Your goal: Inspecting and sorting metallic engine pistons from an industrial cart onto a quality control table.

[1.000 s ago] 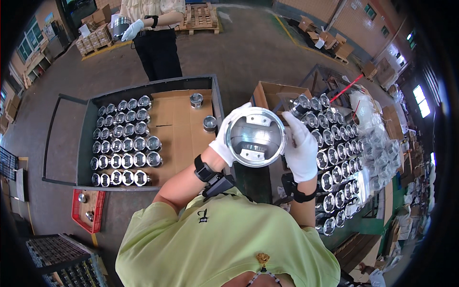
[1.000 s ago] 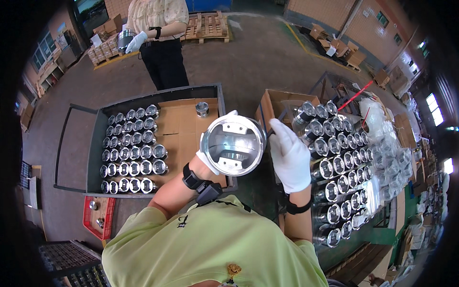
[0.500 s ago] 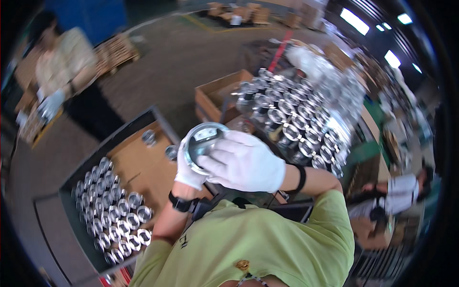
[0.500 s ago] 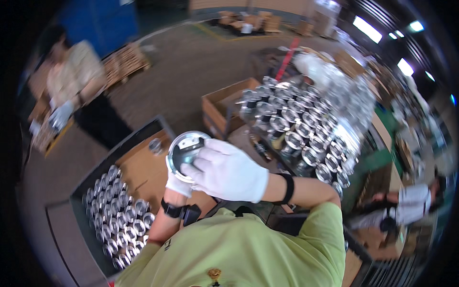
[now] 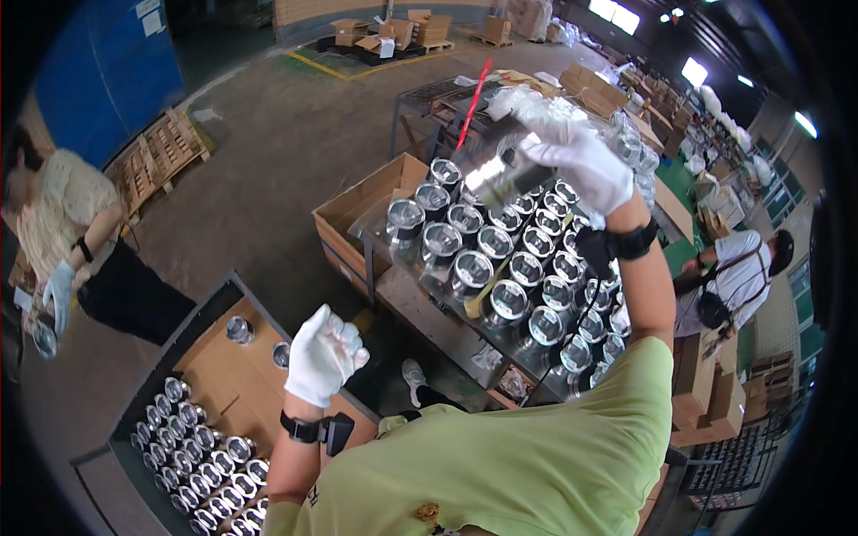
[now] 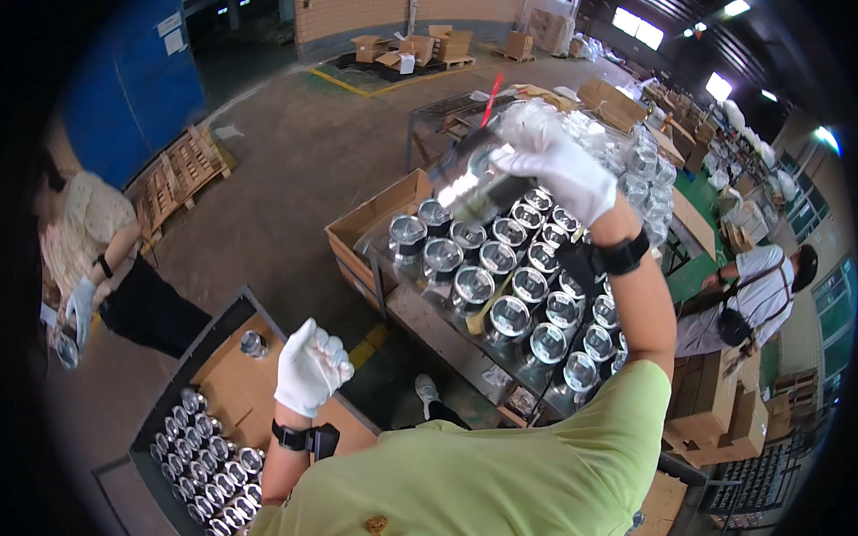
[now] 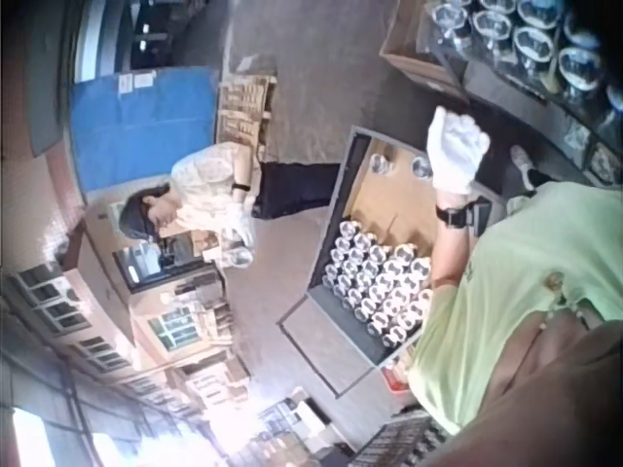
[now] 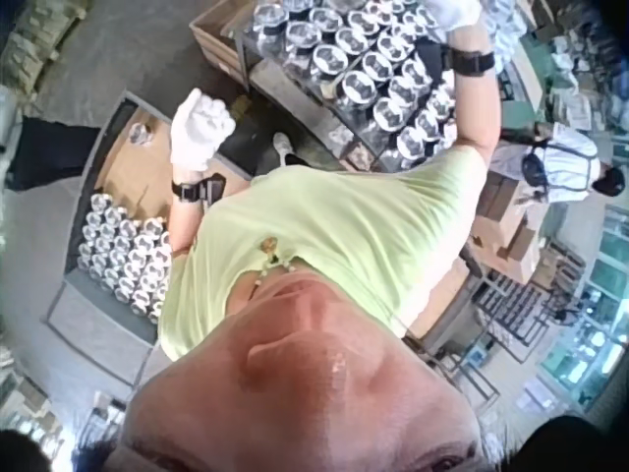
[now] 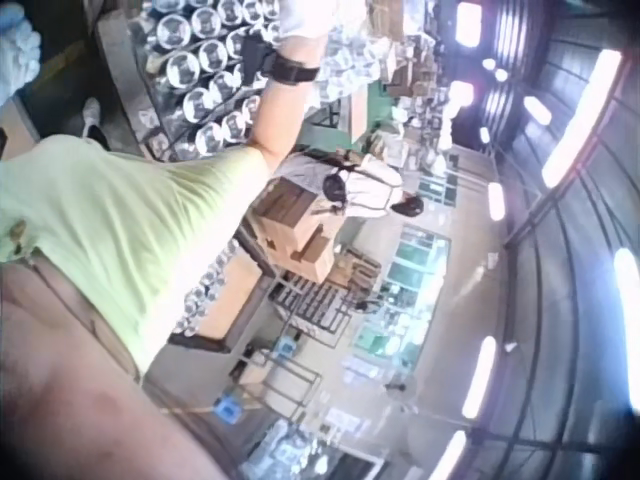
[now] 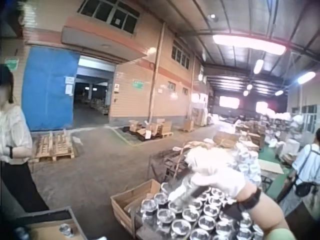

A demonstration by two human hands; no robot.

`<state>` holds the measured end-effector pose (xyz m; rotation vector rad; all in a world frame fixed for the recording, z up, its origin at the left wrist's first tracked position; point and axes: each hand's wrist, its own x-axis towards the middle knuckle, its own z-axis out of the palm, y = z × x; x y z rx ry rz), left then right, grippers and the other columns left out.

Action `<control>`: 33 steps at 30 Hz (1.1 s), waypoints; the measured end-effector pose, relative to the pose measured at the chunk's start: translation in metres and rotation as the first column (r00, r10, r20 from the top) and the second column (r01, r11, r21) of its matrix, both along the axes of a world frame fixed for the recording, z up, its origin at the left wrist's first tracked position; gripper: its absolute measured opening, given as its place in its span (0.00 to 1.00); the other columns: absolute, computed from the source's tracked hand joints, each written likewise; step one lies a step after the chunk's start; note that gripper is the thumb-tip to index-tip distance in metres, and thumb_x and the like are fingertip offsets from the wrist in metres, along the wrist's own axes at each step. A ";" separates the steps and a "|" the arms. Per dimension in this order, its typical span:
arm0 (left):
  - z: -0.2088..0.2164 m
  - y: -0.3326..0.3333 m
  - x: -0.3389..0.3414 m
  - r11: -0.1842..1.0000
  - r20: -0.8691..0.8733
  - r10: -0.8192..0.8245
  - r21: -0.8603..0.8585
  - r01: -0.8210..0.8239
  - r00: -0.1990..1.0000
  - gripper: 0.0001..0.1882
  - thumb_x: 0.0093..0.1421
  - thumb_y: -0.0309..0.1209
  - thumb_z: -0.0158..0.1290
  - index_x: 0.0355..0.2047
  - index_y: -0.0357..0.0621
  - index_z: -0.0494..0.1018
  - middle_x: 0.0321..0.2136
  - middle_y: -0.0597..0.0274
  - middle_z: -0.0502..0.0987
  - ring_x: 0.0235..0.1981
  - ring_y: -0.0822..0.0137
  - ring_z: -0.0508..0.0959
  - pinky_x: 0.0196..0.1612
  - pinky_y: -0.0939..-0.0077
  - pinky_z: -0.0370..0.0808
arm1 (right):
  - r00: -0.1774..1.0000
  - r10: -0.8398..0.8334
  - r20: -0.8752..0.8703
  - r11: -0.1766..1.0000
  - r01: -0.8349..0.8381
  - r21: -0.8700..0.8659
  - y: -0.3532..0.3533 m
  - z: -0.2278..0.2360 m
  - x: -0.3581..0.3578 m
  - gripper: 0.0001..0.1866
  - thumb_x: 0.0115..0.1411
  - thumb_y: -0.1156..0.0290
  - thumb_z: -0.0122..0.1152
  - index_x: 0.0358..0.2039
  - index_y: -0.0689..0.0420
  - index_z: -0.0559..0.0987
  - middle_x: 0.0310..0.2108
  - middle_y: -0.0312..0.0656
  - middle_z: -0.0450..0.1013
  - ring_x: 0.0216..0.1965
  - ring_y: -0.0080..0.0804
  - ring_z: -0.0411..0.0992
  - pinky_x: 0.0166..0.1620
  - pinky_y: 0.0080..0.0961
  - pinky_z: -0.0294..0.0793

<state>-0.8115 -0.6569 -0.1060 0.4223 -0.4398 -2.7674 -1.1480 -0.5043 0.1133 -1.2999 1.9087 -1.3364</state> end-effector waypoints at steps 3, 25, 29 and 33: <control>-0.018 -0.012 -0.015 0.998 0.074 0.049 0.044 -0.052 0.996 0.18 0.65 0.43 0.46 0.20 0.50 0.67 0.18 0.67 0.66 0.23 0.67 0.69 0.31 0.68 0.69 | 0.977 -0.055 -0.206 0.998 0.055 -0.007 -0.026 0.002 -0.100 0.31 0.53 0.79 0.61 0.57 0.74 0.64 0.41 0.43 0.74 0.44 0.27 0.72 0.49 0.22 0.71; -0.036 -0.039 -0.079 0.774 0.510 0.568 -0.065 -0.629 0.646 0.12 0.60 0.41 0.53 0.23 0.51 0.72 0.21 0.72 0.75 0.23 0.73 0.72 0.31 0.73 0.74 | 0.378 0.158 -0.912 0.878 0.369 0.305 -0.131 -0.310 -0.451 0.19 0.55 0.75 0.50 0.49 0.60 0.70 0.36 0.53 0.77 0.42 0.48 0.75 0.49 0.39 0.71; -0.035 -0.043 -0.089 0.770 0.531 0.570 -0.077 -0.634 0.627 0.12 0.61 0.40 0.53 0.23 0.51 0.72 0.22 0.72 0.75 0.23 0.73 0.73 0.32 0.73 0.74 | 0.508 0.193 -0.839 0.835 0.364 0.413 -0.127 -0.335 -0.445 0.17 0.56 0.72 0.53 0.47 0.58 0.71 0.36 0.52 0.77 0.42 0.48 0.75 0.47 0.39 0.72; -0.031 -0.043 -0.095 0.765 0.544 0.563 -0.060 -0.641 0.622 0.12 0.61 0.41 0.52 0.23 0.51 0.72 0.22 0.72 0.75 0.23 0.73 0.73 0.33 0.72 0.74 | 0.576 0.238 -0.782 0.773 0.376 0.512 -0.123 -0.346 -0.440 0.25 0.55 0.73 0.53 0.56 0.53 0.69 0.54 0.53 0.69 0.56 0.49 0.67 0.58 0.36 0.67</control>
